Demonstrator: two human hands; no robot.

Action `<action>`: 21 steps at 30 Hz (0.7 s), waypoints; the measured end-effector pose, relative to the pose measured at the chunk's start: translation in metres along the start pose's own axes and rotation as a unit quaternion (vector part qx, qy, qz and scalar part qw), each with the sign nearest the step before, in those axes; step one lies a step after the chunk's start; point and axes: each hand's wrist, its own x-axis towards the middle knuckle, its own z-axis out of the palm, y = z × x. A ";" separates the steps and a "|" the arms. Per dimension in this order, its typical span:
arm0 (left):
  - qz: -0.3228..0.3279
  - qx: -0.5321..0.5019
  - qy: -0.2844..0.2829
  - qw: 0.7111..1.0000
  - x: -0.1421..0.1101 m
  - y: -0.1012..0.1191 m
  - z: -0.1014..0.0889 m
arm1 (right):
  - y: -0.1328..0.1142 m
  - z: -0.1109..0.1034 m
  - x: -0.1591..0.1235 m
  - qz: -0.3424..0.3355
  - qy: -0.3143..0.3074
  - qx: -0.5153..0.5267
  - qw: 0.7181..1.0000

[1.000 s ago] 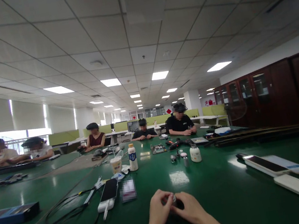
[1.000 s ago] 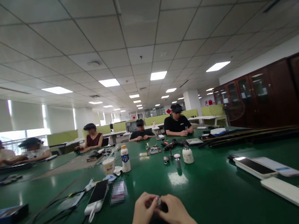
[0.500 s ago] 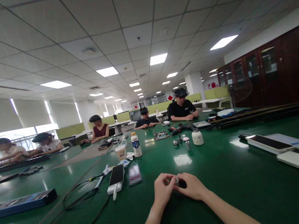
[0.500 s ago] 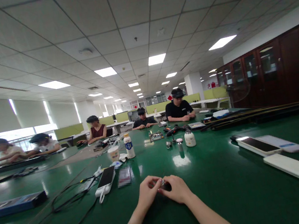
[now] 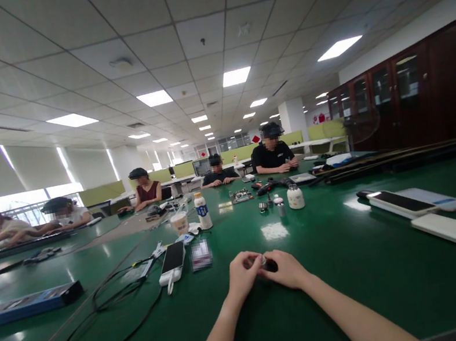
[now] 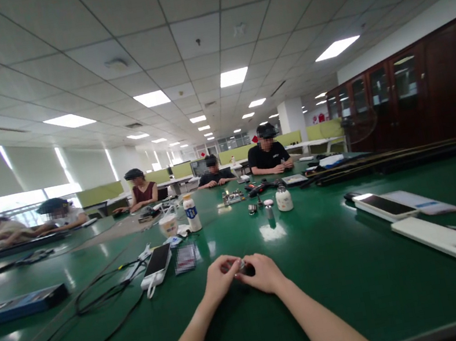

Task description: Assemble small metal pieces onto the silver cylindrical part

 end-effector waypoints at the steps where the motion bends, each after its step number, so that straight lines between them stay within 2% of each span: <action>1: 0.000 0.000 -0.002 1.000 0.000 0.000 0.000 | 0.000 0.000 0.000 0.002 0.000 0.000 1.000; 21: 0.000 0.013 0.000 1.000 0.001 0.001 -0.002 | 0.004 0.004 0.000 -0.010 0.015 0.022 1.000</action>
